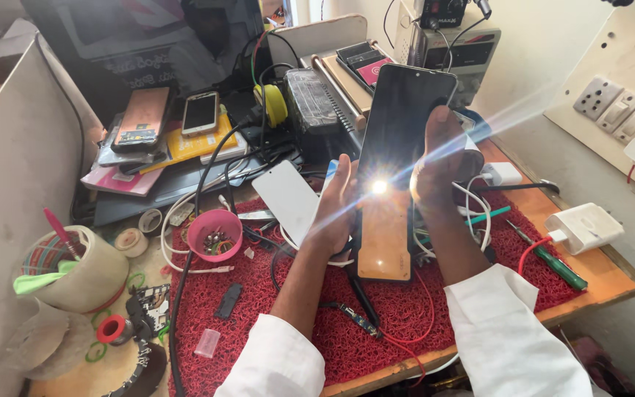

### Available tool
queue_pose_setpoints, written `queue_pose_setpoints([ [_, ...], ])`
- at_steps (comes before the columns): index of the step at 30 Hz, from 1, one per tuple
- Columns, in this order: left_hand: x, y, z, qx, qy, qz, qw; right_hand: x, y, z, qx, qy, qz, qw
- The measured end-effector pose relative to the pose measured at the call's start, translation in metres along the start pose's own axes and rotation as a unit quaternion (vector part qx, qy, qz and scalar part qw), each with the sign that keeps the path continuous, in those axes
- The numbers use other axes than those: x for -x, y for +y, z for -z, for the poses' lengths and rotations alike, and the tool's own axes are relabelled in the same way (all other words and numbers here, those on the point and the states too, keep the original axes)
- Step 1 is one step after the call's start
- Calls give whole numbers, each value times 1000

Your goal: The person handles a disassembled smartphone, peels protective film from a white screen panel, and aligns the black screen assembly with the phone body. The person repeatedly checks the screen and film, then places the screen assembly on the table.

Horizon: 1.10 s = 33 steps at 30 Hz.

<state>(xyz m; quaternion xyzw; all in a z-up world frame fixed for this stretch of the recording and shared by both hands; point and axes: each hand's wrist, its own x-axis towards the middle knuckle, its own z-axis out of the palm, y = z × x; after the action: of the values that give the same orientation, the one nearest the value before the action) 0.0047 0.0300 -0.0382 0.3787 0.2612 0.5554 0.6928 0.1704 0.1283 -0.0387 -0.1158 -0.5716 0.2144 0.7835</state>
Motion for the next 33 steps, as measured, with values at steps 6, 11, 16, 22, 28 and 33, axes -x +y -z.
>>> queue_pose_setpoints([
  [6,0,-1,-3,-34,49,-23,998,-1,-11,-8,-33,33,-127,991],
  [11,-1,-3,-3,-10,-8,-44,999,-7,-13,-13,5,32,-152,988],
  [16,1,0,-7,-119,44,-47,991,-8,-23,-19,-25,-7,-159,987],
  [22,5,7,-15,-54,22,-45,997,-11,-41,-27,-56,-56,-151,985],
  [28,4,5,-12,-67,-1,-48,997,-10,-45,-28,0,-53,-143,988],
  [33,2,3,-9,-68,-7,-58,996,-8,-39,-26,6,-43,-138,989],
])
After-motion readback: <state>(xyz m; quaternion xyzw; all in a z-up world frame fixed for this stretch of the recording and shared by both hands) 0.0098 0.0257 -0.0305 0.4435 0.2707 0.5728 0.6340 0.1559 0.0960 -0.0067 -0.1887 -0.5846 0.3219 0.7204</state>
